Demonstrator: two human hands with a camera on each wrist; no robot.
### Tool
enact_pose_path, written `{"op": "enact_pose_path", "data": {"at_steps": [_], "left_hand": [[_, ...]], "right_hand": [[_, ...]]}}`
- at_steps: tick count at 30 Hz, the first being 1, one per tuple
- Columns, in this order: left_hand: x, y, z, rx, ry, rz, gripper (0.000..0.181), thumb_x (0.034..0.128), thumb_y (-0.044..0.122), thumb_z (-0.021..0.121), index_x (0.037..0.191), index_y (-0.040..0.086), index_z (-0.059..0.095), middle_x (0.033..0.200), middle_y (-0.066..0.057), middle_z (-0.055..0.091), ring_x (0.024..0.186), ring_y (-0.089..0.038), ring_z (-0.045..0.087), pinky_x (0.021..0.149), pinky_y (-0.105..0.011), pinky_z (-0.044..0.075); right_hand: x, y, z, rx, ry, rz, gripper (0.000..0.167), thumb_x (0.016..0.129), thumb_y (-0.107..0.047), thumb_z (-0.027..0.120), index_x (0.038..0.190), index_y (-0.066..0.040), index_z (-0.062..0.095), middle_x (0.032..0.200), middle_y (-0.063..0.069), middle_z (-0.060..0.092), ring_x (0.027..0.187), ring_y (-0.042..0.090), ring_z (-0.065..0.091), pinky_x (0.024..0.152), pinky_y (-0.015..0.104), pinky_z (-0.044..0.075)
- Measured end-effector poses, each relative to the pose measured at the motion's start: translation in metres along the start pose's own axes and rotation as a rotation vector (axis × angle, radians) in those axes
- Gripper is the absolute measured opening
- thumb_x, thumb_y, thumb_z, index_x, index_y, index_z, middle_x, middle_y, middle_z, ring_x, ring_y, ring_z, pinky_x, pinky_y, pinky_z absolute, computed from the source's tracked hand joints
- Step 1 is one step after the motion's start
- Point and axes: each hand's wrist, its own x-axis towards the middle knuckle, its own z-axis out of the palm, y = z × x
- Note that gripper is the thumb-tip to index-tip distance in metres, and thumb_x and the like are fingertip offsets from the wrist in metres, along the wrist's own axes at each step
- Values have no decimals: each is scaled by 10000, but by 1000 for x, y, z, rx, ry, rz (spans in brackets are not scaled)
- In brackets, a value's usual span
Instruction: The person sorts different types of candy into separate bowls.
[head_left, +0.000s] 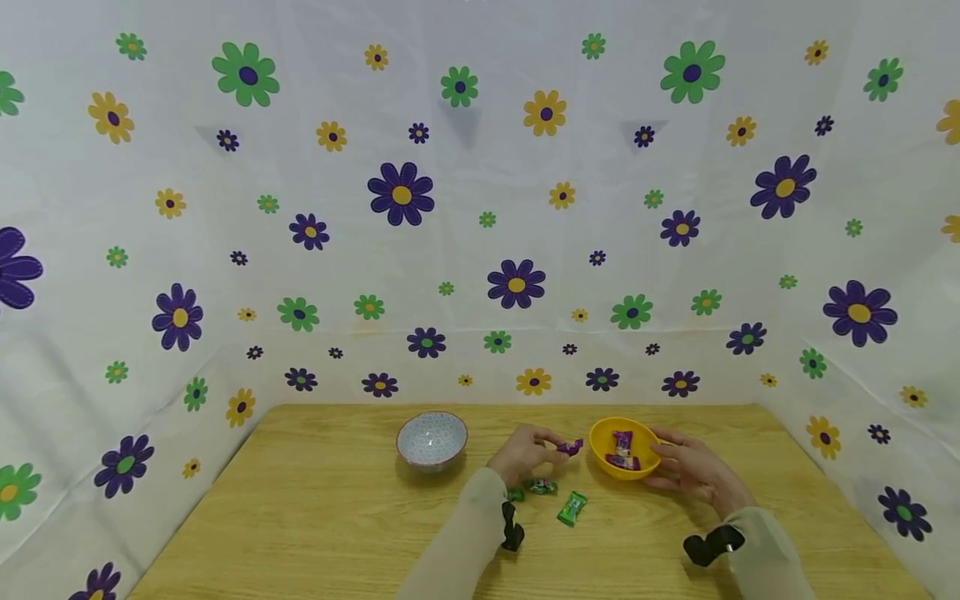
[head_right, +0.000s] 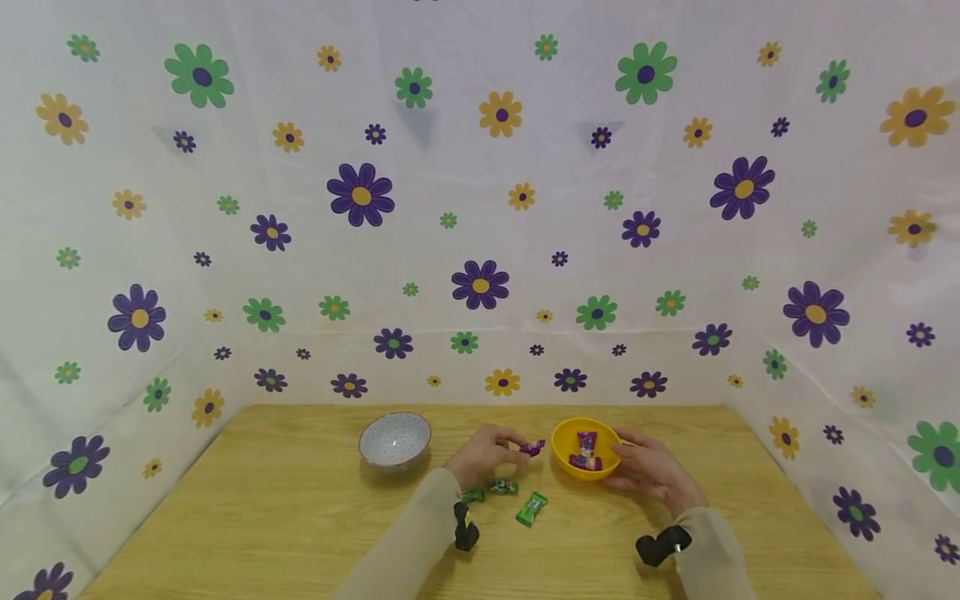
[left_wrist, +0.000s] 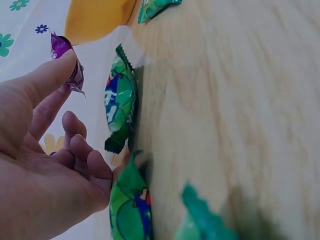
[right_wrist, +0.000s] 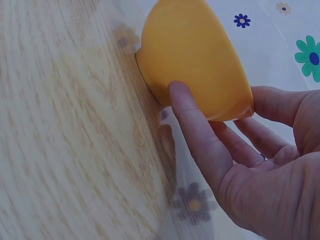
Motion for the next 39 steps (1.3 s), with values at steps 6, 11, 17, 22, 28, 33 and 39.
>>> {"op": "enact_pose_path", "data": {"at_steps": [6, 11, 17, 22, 28, 33, 39], "left_hand": [[0, 0, 2, -28, 14, 37, 229, 834, 177, 781, 1047, 102, 737, 1113, -91, 582, 930, -202, 465, 714, -279, 401], [0, 2, 5, -36, 36, 69, 218, 835, 205, 781, 1029, 113, 742, 992, -46, 595, 855, -182, 476, 681, -281, 388], [5, 5, 16, -31, 109, 86, 171, 821, 240, 797, 956, 148, 750, 794, -3, 519, 746, -168, 448, 618, -271, 331], [6, 9, 23, -45, 117, 105, 135, 827, 237, 791, 936, 166, 755, 788, 6, 511, 741, -168, 436, 617, -277, 312], [2, 18, 30, -27, 128, 102, 162, 828, 260, 789, 967, 182, 758, 818, 2, 513, 755, -169, 431, 612, -286, 306], [2, 24, 38, -27, 135, 124, 181, 831, 255, 787, 985, 164, 755, 855, 9, 538, 767, -154, 436, 613, -274, 316], [2, 30, 50, -53, 166, 132, 163, 838, 218, 781, 967, 129, 739, 813, 5, 505, 731, -152, 425, 601, -265, 315]], "right_hand": [[0, 0, 0, -1, -12, -12, 602, 1043, -163, 458, 1552, -13, 176, 1555, 325, 177, 1136, 286, 595, 912, 473, 547], [2, 1, -1, 2, -7, -9, 590, 1044, -154, 450, 1550, -11, 182, 1553, 325, 185, 1118, 280, 601, 913, 479, 546], [-1, 0, 1, 8, -5, -5, 600, 1044, -155, 455, 1554, -14, 171, 1557, 326, 175, 1208, 352, 554, 919, 484, 541], [-2, 0, 1, 9, -8, -7, 595, 1046, -151, 449, 1553, -11, 169, 1557, 326, 179, 1187, 330, 570, 920, 486, 540], [-2, -1, 2, 10, -16, -16, 603, 1044, -157, 453, 1553, -9, 166, 1557, 329, 170, 1189, 319, 571, 915, 481, 544], [-2, -1, 2, 11, -13, -10, 610, 1044, -161, 456, 1556, -14, 160, 1561, 330, 165, 1204, 327, 565, 917, 480, 543], [-1, 0, 1, 12, 2, 0, 603, 1042, -159, 463, 1556, -24, 179, 1560, 322, 186, 1177, 317, 578, 910, 477, 548]]}}
